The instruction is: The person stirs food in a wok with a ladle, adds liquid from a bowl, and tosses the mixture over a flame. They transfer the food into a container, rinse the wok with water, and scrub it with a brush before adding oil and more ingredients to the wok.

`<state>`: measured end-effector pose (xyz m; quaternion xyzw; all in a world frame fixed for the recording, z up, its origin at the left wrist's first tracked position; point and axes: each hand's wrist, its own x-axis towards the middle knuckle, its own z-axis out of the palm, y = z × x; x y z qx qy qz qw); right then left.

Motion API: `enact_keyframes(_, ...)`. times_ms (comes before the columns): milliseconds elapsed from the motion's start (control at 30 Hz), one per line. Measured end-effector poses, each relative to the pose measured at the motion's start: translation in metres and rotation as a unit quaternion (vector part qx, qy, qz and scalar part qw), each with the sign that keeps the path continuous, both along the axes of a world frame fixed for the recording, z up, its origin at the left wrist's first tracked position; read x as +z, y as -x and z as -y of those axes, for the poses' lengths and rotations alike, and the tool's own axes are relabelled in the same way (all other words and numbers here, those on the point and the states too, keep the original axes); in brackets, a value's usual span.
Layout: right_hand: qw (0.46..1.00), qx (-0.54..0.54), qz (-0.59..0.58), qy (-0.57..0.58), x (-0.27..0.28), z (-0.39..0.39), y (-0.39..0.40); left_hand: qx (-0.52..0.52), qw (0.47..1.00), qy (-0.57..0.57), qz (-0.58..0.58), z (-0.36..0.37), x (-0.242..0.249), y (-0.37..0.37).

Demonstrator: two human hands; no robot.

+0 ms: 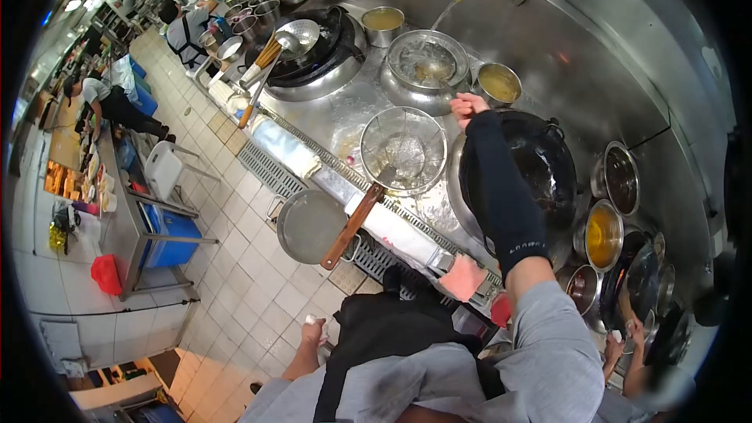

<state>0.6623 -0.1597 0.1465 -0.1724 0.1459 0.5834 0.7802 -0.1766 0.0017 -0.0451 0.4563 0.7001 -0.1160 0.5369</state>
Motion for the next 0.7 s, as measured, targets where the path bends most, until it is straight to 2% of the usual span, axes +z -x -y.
enact_keyframes(67, 0.990, -0.142, 0.006, 0.020, 0.041, 0.021, 0.053, -0.007, 1.000, 0.013, -0.006, 0.003, -0.007, 0.005)
enact_keyframes(167, 0.984, -0.163, 0.005, -0.064, 0.050, 0.072, 0.098, -0.047, 0.999, 0.016, -0.022, -0.003, -0.006, -0.003)
enact_keyframes(233, 0.984, -0.119, 0.074, -0.107, 0.064, 0.113, 0.118, -0.080, 0.997, 0.001, -0.015, -0.013, -0.017, -0.016)
enact_keyframes(300, 0.984, -0.114, 0.103, -0.094, 0.103, 0.152, 0.153, -0.119, 0.991, -0.042, 0.036, -0.024, -0.022, -0.036)
enact_keyframes(433, 0.978, -0.160, 0.135, -0.009, 0.169, 0.228, 0.225, -0.136, 0.985, -0.027, 0.100, -0.045, -0.009, -0.103)
enact_keyframes(567, 0.976, -0.202, 0.047, 0.070, 0.207, 0.290, 0.278, -0.166, 0.981, 0.002, 0.104, -0.064, 0.002, -0.158)
enact_keyframes(600, 0.971, -0.204, 0.012, 0.121, 0.215, 0.298, 0.286, -0.179, 0.978, 0.008, 0.107, -0.066, 0.006, -0.168)
enact_keyframes(700, 0.954, -0.162, 0.050, 0.246, 0.203, 0.325, 0.301, -0.211, 0.969, -0.001, 0.133, -0.067, 0.021, -0.188)
